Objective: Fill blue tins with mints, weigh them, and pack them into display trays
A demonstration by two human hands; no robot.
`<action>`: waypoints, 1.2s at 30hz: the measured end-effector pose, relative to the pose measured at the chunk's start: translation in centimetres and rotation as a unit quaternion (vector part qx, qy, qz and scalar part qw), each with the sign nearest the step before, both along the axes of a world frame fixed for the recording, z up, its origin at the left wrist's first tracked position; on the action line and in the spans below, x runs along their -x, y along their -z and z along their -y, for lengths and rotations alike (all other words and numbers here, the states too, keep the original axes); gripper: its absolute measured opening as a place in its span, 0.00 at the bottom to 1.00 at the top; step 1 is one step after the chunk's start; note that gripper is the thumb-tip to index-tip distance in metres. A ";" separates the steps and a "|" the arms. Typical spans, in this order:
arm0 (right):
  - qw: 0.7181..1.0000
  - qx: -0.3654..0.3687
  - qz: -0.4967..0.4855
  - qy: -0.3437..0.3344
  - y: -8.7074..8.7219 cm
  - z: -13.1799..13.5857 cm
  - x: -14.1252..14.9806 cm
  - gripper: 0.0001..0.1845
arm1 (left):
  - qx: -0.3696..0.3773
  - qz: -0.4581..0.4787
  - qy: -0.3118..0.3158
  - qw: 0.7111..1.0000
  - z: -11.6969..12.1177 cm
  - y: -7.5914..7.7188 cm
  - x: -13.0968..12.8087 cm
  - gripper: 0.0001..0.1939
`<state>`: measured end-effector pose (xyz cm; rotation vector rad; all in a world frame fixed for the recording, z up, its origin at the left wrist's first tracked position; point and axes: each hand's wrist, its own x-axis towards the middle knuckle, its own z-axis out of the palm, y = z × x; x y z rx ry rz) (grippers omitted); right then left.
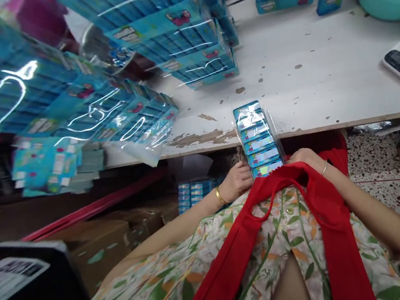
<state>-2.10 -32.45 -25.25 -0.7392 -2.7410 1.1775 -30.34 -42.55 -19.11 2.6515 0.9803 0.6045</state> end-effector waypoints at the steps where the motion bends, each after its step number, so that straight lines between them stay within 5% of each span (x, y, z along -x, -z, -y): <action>1: 1.000 0.004 -0.015 -0.021 0.1 -0.1 -0.1 0.18 | 0.003 -0.002 0.011 1.000 0.2 -0.2 -0.2 0.18; 7: 0.998 -0.043 -0.040 -0.002 -0.5 0.4 -0.9 0.21 | 0.000 -0.043 0.017 0.999 -0.3 -0.6 -1.1 0.18; 11: 0.982 -0.112 -0.072 0.132 -1.7 -0.3 -2.5 0.20 | 0.040 -0.058 0.009 0.997 -2.6 -0.5 -3.4 0.15; 14: 0.937 -0.124 -0.067 0.320 -1.8 -2.7 -4.0 0.18 | 0.067 -0.021 -0.035 0.997 -5.6 -0.2 -7.4 0.17; 17: 0.874 -0.046 -0.090 0.475 -0.9 -5.3 -5.5 0.16 | 0.076 -0.019 -0.019 0.997 -8.1 -0.2 -11.4 0.17; 19: 0.824 0.036 -0.144 0.547 -0.2 -6.0 -6.3 0.23 | 0.070 0.009 0.009 0.997 -8.9 -0.8 -12.3 0.17; 21: 0.769 0.119 -0.200 0.595 -0.1 -5.7 -6.6 0.34 | 0.043 0.091 -0.071 0.992 -9.3 -1.8 -10.9 0.17; 23: 0.735 0.177 -0.235 0.612 -0.7 -4.8 -6.2 0.41 | 0.011 0.189 -0.260 0.947 -10.0 -2.3 -7.9 0.17; 26: 0.743 0.167 -0.257 0.594 -2.2 -3.8 -4.6 0.42 | 0.063 0.301 -0.462 0.832 -11.5 -1.7 -3.4 0.21; 30: 0.750 0.127 -0.275 0.588 -2.9 -3.7 -3.0 0.38 | 0.272 0.434 -0.463 0.723 -12.8 0.2 -1.6 0.23; 36: 0.729 0.131 -0.300 0.601 -3.8 -3.8 -3.4 0.31 | 0.239 0.498 -0.443 0.706 -13.5 -0.9 -3.2 0.19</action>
